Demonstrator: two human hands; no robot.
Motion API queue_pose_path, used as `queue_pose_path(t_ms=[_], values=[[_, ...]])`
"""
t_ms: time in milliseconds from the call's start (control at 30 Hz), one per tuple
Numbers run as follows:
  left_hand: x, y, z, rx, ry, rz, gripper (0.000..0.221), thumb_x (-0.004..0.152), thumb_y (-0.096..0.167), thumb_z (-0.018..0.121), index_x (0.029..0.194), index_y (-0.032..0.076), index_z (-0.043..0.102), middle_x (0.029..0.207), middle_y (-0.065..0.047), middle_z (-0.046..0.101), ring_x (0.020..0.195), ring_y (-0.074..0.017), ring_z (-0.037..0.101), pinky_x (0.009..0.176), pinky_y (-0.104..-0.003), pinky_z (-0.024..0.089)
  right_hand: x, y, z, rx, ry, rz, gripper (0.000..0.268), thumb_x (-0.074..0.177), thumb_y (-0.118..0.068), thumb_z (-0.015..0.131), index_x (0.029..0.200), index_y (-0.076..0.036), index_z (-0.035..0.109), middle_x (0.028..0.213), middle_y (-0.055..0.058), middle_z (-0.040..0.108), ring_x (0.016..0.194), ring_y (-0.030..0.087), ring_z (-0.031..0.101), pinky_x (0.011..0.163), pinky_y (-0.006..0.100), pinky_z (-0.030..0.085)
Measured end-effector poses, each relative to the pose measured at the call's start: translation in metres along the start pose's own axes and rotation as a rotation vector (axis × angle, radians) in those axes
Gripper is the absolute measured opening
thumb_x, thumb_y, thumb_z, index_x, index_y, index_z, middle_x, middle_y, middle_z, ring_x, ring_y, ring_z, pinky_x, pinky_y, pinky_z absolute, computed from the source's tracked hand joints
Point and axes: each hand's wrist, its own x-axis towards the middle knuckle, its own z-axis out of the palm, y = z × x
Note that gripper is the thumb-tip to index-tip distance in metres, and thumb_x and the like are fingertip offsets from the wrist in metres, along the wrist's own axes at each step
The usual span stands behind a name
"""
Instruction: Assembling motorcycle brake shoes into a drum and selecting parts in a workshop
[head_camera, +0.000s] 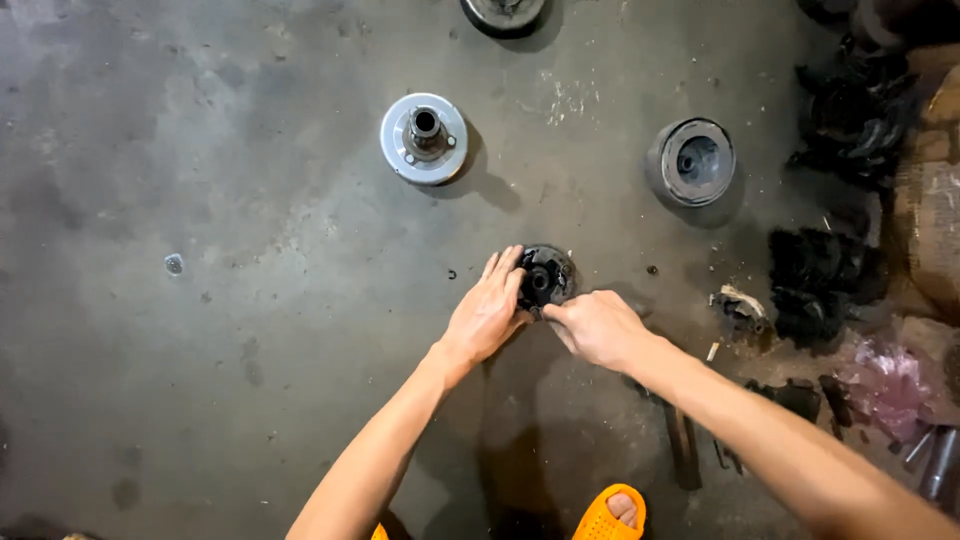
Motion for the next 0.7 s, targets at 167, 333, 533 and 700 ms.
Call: queue_pose_path(t_ms=[167, 333, 533, 700], values=[[-0.002, 0.007, -0.009, -0.012, 0.009, 0.009, 0.077, 0.071, 0.017, 0.091, 0.128, -0.01, 0.047, 0.153, -0.035, 0.04, 0.146, -0.0457, 0.039, 0.128, -0.052, 0.027, -0.002, -0.048, -0.019, 0.735, -0.017, 0.783, 0.015, 0.089, -0.031, 0.07, 0.099, -0.025, 0.08, 0.085, 0.004, 0.08, 0.088, 0.03, 0.077, 0.071, 0.042, 0.06], [-0.009, 0.007, 0.01, 0.115, 0.029, -0.013, 0.067, 0.072, 0.023, 0.092, 0.121, 0.002, 0.051, 0.153, -0.029, 0.041, 0.148, -0.0432, 0.038, 0.123, -0.068, 0.023, -0.017, -0.069, 0.018, 1.291, 0.244, 1.164, 0.02, 0.086, -0.029, 0.075, 0.101, -0.02, 0.084, 0.067, 0.011, 0.072, 0.056, 0.02, 0.069, 0.051, 0.035, 0.056], [-0.014, 0.003, 0.031, 0.32, 0.235, 0.271, 0.012, 0.09, 0.023, 0.066, 0.09, 0.014, 0.058, 0.108, -0.011, 0.052, 0.113, -0.0348, 0.055, 0.105, -0.064, 0.04, -0.049, -0.06, -0.029, 0.711, -0.101, 0.976, 0.03, 0.093, -0.031, 0.062, 0.112, -0.017, 0.081, 0.091, 0.016, 0.08, 0.091, 0.038, 0.077, 0.074, 0.051, 0.062], [-0.014, 0.011, 0.035, 0.421, 0.205, 0.4, 0.006, 0.084, 0.015, 0.065, 0.082, 0.012, 0.061, 0.091, -0.011, 0.051, 0.096, -0.0336, 0.055, 0.098, -0.062, 0.041, -0.051, -0.045, -0.001, 0.65, -0.166, 0.983, 0.033, 0.095, -0.03, 0.059, 0.114, -0.012, 0.079, 0.101, 0.021, 0.078, 0.102, 0.041, 0.075, 0.085, 0.055, 0.06]])
